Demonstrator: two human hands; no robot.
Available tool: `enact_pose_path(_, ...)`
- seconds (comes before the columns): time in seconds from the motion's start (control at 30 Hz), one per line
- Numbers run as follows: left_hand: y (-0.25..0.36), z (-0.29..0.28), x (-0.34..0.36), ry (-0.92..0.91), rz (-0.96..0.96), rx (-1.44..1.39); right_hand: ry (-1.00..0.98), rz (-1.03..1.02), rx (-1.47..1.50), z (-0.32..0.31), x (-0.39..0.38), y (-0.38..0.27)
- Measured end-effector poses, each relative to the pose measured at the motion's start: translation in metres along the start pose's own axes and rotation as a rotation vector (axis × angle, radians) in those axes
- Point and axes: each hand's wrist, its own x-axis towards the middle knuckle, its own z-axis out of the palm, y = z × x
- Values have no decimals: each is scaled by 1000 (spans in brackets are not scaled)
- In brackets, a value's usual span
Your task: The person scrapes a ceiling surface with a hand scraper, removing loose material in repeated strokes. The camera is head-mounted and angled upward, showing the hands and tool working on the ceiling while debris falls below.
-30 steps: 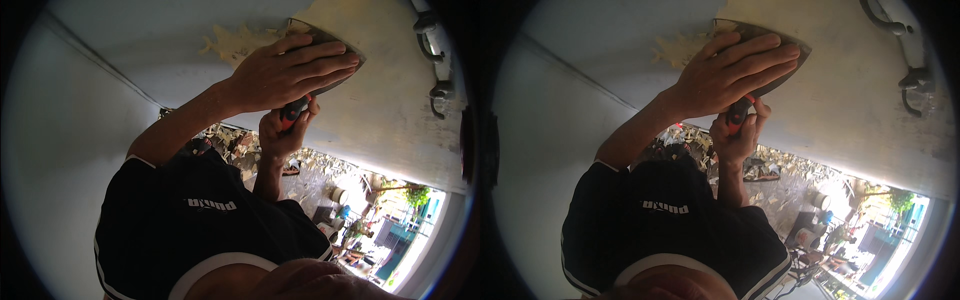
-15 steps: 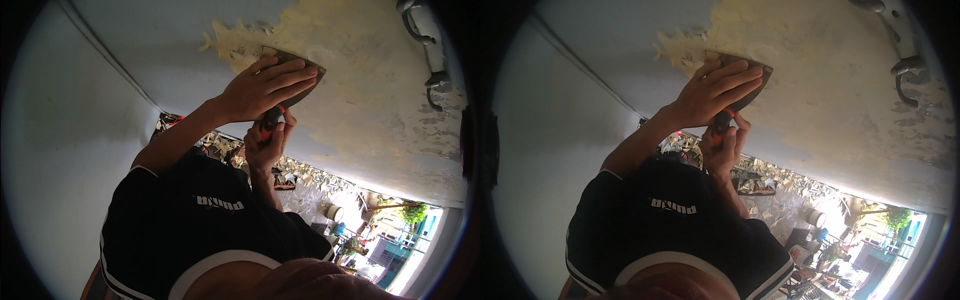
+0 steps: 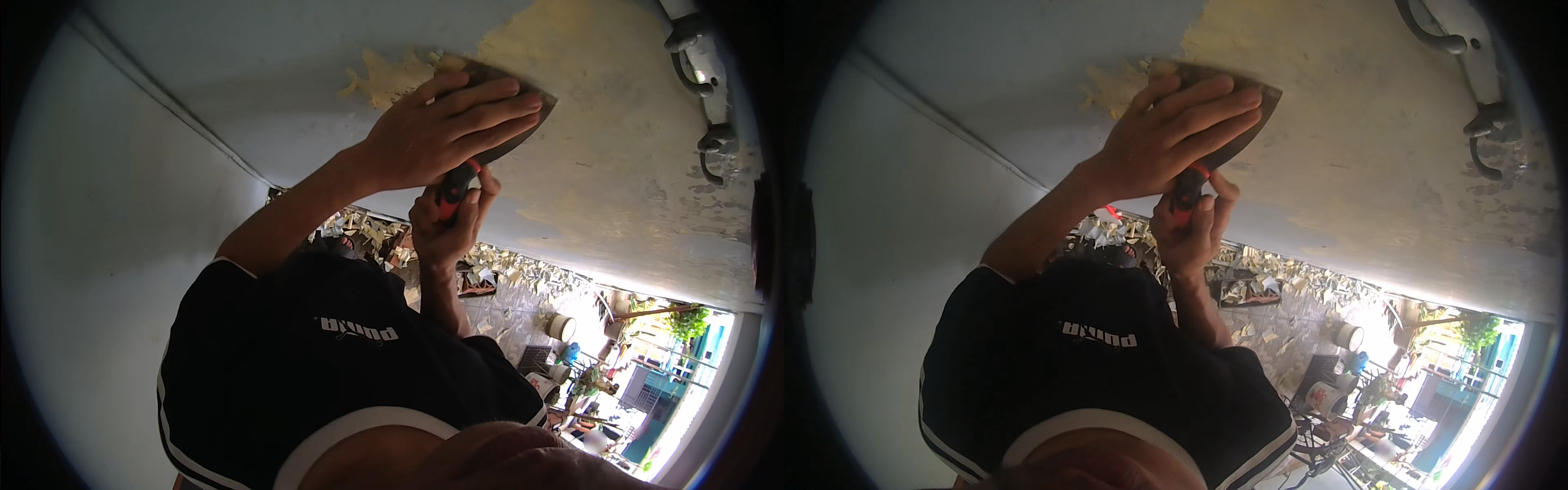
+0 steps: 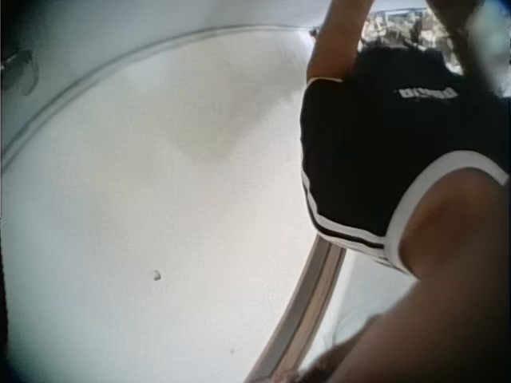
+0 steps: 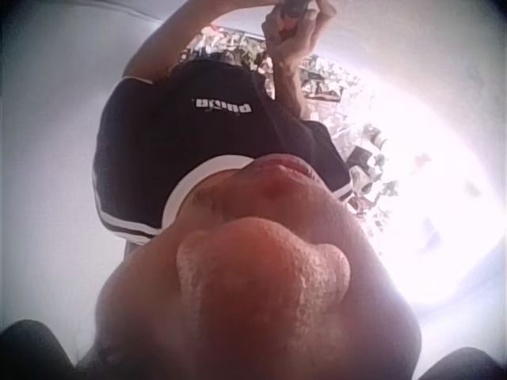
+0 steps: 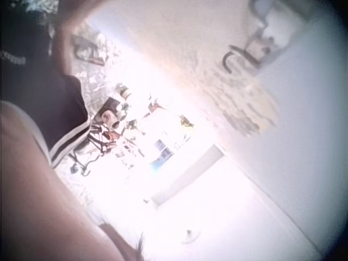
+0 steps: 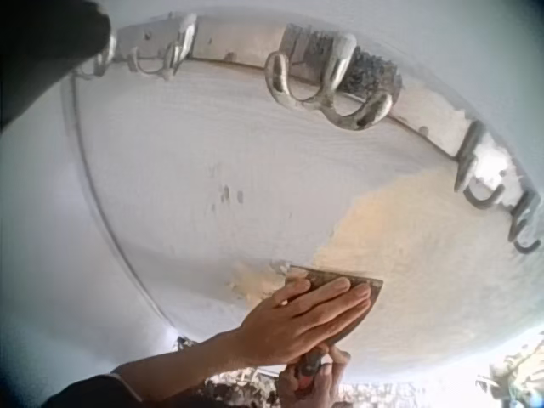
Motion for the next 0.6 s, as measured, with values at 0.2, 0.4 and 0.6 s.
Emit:
enact_pose_path(0.2, 0, -9, 11, 55, 11, 12, 63, -46, -129, 10, 7, -7)
enact_pose_path(0.4, -1, 5, -11, -62, 36, 101, 8, -148, -427, -15, -9, 16)
enact_pose_path(0.6, -3, -6, 38, 83, 89, 54, 11, -119, 74, 13, 17, -18)
